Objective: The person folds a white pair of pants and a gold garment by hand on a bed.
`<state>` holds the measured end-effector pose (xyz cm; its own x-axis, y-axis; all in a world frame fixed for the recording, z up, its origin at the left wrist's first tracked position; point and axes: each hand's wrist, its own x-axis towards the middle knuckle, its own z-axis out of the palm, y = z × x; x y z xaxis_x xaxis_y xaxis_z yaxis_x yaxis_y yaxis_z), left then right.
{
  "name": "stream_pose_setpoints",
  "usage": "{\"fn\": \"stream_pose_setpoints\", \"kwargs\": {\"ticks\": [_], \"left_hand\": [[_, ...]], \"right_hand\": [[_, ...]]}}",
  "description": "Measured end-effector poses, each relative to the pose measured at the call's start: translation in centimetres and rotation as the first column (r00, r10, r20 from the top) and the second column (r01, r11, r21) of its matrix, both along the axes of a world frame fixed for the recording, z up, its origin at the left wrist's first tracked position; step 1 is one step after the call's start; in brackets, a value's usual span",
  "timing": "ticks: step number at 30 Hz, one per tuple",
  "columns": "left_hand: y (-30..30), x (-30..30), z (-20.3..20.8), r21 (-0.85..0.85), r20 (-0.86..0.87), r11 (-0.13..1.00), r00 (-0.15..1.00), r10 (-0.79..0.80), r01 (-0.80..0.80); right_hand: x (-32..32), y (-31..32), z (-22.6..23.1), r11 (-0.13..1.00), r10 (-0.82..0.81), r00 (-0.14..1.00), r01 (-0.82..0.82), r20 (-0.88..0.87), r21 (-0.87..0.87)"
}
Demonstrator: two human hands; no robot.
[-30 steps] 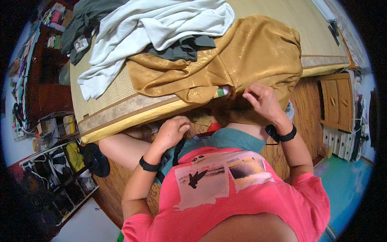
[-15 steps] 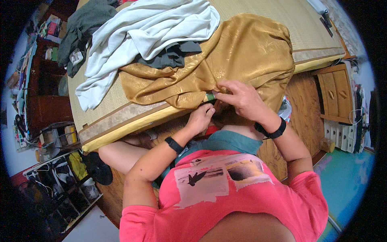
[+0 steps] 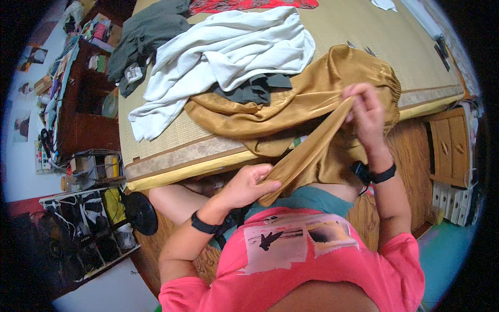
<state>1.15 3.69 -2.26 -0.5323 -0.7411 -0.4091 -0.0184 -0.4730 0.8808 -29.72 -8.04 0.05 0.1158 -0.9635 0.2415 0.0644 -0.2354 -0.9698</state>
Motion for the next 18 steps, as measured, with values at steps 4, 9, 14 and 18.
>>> {"fn": "stream_pose_setpoints", "kwargs": {"ticks": [4,9,14,18], "left_hand": [[1.9,8.6,3.8,0.048,0.241,0.995,0.965,-0.100,0.091],[2.9,18.5,12.4,-0.053,0.621,0.991,0.773,0.127,-0.121],[3.7,26.7,16.0,-0.251,0.701,0.925,0.605,0.378,-0.286],[2.2,28.8,14.1,-0.408,0.836,0.906,0.352,0.421,-0.114]], "right_hand": [[-5.3,-5.3,-1.2,0.924,-0.375,0.920,0.381,0.117,-0.036],[-10.7,-8.6,-4.9,0.892,-0.452,0.888,0.452,0.089,0.019],[-7.5,-8.5,-4.8,0.904,-0.426,0.900,0.427,0.090,0.014],[-5.4,-7.6,-4.9,0.936,-0.349,0.928,0.341,-0.131,-0.084]]}}
